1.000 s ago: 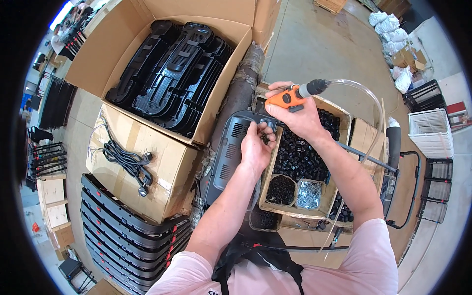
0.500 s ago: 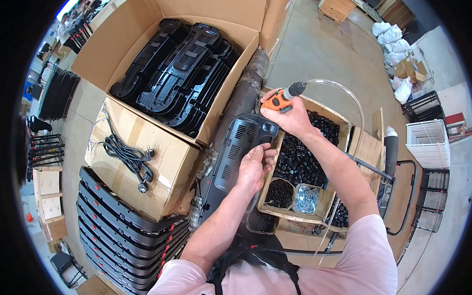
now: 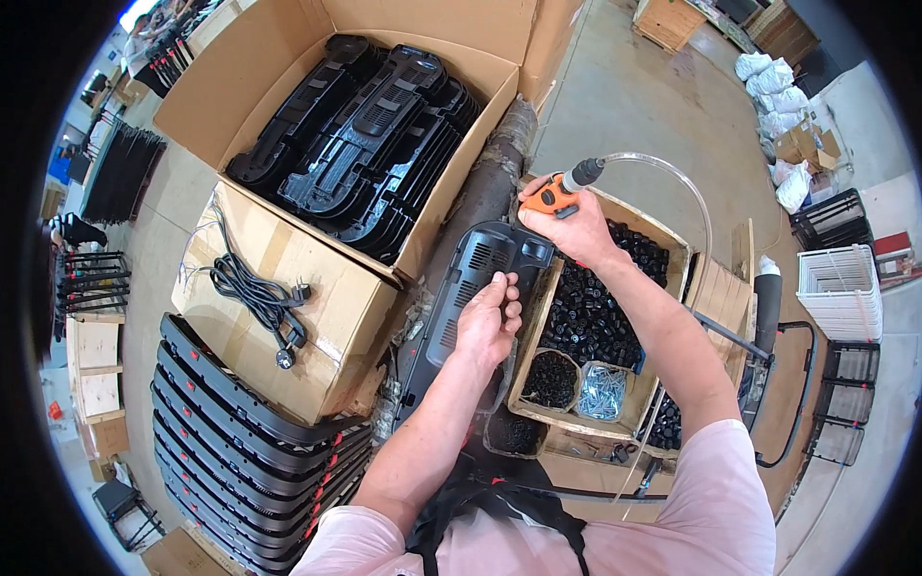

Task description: Assembling components of a lawnmower using an electric screwdriver.

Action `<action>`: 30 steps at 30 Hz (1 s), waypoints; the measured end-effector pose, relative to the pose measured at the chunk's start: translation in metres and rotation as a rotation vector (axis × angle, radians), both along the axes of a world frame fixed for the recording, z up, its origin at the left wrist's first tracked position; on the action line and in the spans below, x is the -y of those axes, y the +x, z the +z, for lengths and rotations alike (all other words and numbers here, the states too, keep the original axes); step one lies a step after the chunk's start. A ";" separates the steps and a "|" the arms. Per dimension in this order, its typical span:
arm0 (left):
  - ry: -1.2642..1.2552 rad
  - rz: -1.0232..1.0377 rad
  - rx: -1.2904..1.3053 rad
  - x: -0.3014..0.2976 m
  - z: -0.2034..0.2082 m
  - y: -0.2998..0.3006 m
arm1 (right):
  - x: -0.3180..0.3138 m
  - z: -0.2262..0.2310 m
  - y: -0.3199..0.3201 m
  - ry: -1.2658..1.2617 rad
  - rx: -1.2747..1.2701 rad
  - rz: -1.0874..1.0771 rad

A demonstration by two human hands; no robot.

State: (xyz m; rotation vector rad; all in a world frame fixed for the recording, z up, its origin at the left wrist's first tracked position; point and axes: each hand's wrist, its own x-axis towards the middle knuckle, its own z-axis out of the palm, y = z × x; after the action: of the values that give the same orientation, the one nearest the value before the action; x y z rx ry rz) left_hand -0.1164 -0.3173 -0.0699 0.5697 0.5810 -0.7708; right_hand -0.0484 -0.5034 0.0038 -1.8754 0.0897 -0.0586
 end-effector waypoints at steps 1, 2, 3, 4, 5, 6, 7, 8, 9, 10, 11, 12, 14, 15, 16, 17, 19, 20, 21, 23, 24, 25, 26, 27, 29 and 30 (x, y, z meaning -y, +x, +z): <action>0.000 0.002 0.001 0.000 -0.001 0.002 | -0.001 0.001 0.000 -0.009 0.003 0.007; -0.027 0.033 -0.027 0.001 -0.003 0.005 | -0.002 0.002 0.000 -0.019 0.006 0.014; -0.055 0.063 -0.055 0.001 -0.004 0.007 | -0.004 0.003 0.000 -0.020 0.007 0.015; -0.057 0.064 -0.058 0.002 -0.006 0.009 | -0.010 0.006 0.000 -0.013 -0.012 -0.014; -0.071 0.100 -0.080 0.004 -0.008 0.011 | -0.014 0.008 -0.002 -0.007 -0.032 -0.044; -0.085 0.136 -0.102 0.006 -0.010 0.013 | -0.016 0.010 -0.007 -0.010 -0.036 -0.043; -0.063 0.149 -0.104 0.008 -0.009 0.015 | -0.018 0.014 -0.015 0.037 0.019 -0.050; -0.065 0.154 -0.107 0.011 -0.006 0.017 | -0.019 0.023 -0.024 0.080 0.070 -0.057; -0.094 0.198 -0.132 0.014 -0.003 0.021 | -0.018 0.036 -0.031 0.130 0.095 -0.004; -0.115 0.244 -0.155 0.013 -0.004 0.024 | -0.021 0.041 -0.036 0.135 0.090 0.002; -0.172 0.294 -0.182 0.010 -0.005 0.026 | -0.024 0.045 -0.040 0.148 0.059 0.051; -0.167 0.301 -0.185 0.006 -0.007 0.029 | -0.028 0.047 -0.043 0.161 0.028 0.101; -0.326 0.379 -0.184 0.004 -0.011 0.032 | -0.033 0.050 -0.045 0.136 0.015 0.106; -0.348 0.365 -0.168 0.003 -0.012 0.033 | -0.035 0.050 -0.044 0.136 0.025 0.109; -0.350 0.367 -0.169 0.001 -0.014 0.033 | -0.036 0.050 -0.044 0.135 0.036 0.111; -0.381 0.344 -0.167 -0.001 -0.015 0.034 | -0.037 0.051 -0.044 0.133 0.035 0.113; -0.414 0.323 -0.166 -0.005 -0.015 0.034 | -0.037 0.052 -0.043 0.123 0.026 0.111; -0.391 0.296 -0.142 -0.008 -0.014 0.033 | -0.039 0.052 -0.042 0.121 0.025 0.112; -0.369 0.269 -0.117 -0.010 -0.013 0.033 | -0.041 0.051 -0.041 0.103 0.031 0.122; -0.342 0.299 -0.140 -0.013 -0.015 0.035 | -0.051 0.048 -0.038 0.090 0.035 0.144; -0.316 0.324 -0.161 -0.014 -0.015 0.036 | -0.058 0.044 -0.036 0.132 0.043 0.129; -0.320 0.324 -0.164 -0.013 -0.010 0.035 | -0.061 0.040 -0.034 0.167 0.051 0.105; -0.276 0.331 -0.142 -0.011 -0.005 0.033 | -0.063 0.036 -0.032 0.163 0.049 0.106; -0.232 0.339 -0.121 -0.010 0.000 0.031 | -0.065 0.031 -0.029 0.129 0.056 0.107; -0.260 0.328 -0.151 -0.008 0.000 0.021 | -0.071 0.021 -0.022 0.107 0.069 0.117; -0.286 0.313 -0.182 -0.008 0.000 0.014 | -0.074 0.018 -0.019 0.106 0.070 0.122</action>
State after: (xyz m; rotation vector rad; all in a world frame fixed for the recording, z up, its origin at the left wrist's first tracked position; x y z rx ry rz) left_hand -0.1028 -0.3093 -0.0702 0.1397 0.6940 -0.5967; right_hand -0.0679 -0.4293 0.0214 -1.7678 -0.0682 -0.0350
